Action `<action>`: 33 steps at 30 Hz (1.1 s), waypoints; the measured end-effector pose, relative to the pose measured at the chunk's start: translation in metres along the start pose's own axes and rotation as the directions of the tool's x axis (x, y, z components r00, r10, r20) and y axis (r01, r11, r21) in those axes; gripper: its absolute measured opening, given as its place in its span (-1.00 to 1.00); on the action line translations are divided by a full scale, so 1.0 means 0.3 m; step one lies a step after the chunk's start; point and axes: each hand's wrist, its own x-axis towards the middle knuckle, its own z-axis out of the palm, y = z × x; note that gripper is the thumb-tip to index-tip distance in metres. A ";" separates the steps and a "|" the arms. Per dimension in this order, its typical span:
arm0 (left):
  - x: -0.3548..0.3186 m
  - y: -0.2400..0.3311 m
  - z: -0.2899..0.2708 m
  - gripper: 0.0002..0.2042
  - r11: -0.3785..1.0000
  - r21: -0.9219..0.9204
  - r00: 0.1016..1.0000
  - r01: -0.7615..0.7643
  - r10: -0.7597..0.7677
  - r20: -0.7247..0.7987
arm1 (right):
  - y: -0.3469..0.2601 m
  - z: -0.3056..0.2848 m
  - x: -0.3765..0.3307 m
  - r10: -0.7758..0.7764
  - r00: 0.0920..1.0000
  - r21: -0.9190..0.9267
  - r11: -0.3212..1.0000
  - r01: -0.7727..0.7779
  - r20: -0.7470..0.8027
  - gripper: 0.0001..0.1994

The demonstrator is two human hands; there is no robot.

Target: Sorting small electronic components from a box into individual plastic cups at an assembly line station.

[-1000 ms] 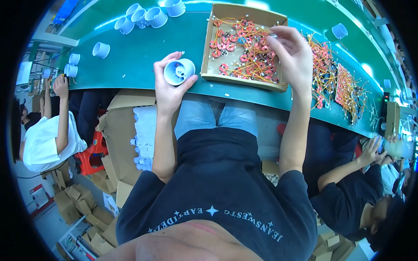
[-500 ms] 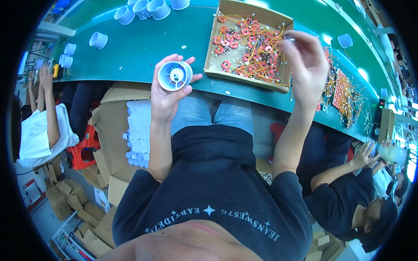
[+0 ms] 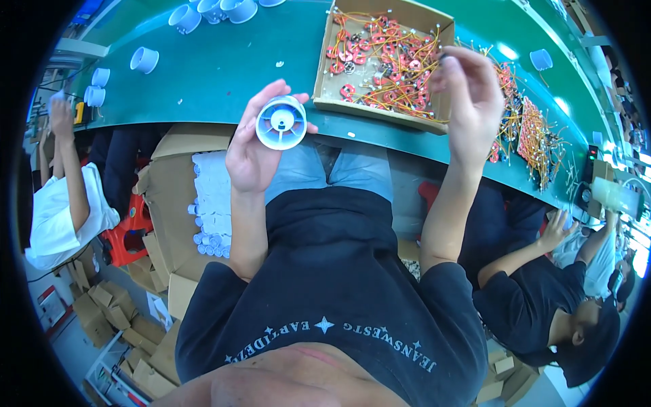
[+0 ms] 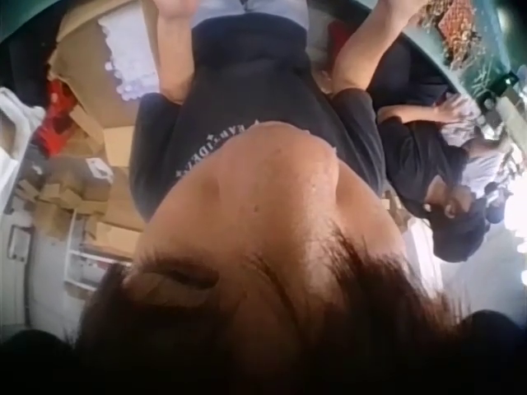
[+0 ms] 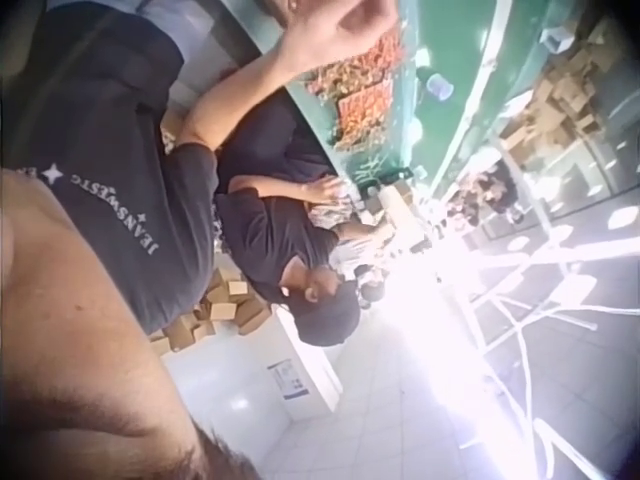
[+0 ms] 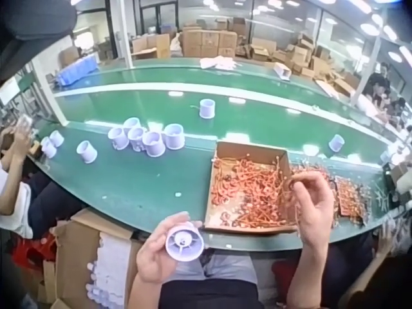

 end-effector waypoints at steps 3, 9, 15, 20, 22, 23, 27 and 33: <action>0.005 -0.013 0.026 -0.37 0.999 0.020 0.997 -0.040 0.041 -0.072 | -0.037 -0.015 -0.027 -0.120 0.976 -0.088 0.991 0.105 -0.183 -0.83; 0.021 -0.039 0.043 -0.45 0.983 -0.170 0.990 -0.074 0.052 -0.131 | -0.184 0.135 -0.194 -0.393 0.918 -0.045 0.919 0.391 -0.054 -0.73; -0.001 -0.064 0.008 -0.44 0.988 -0.152 0.971 0.032 -0.067 -0.230 | -0.174 0.152 -0.209 -0.265 0.941 -0.086 0.954 0.288 0.212 -0.72; 0.005 -0.043 0.020 -0.47 0.923 -0.384 0.997 -0.021 -0.007 -0.072 | -0.210 0.173 -0.222 -0.274 0.894 -0.089 0.942 0.324 0.353 -0.74; 0.005 -0.013 0.057 -0.44 0.931 -0.364 0.996 -0.034 0.001 -0.090 | -0.210 0.172 -0.221 -0.293 0.869 -0.102 0.928 0.360 0.398 -0.73; 0.003 -0.014 0.059 -0.44 0.930 -0.365 0.996 -0.036 0.002 -0.092 | -0.209 0.169 -0.222 -0.284 0.870 -0.111 0.928 0.355 0.403 -0.73; -0.007 -0.015 0.042 -0.37 0.933 -0.357 0.977 0.044 -0.115 -0.181 | -0.220 0.162 -0.232 -0.274 0.868 -0.113 0.931 0.347 0.414 -0.73; -0.004 -0.073 -0.053 -0.31 0.736 -0.665 0.992 0.122 -0.072 0.103 | -0.228 0.181 -0.242 -0.281 0.821 -0.119 0.915 0.386 0.497 -0.74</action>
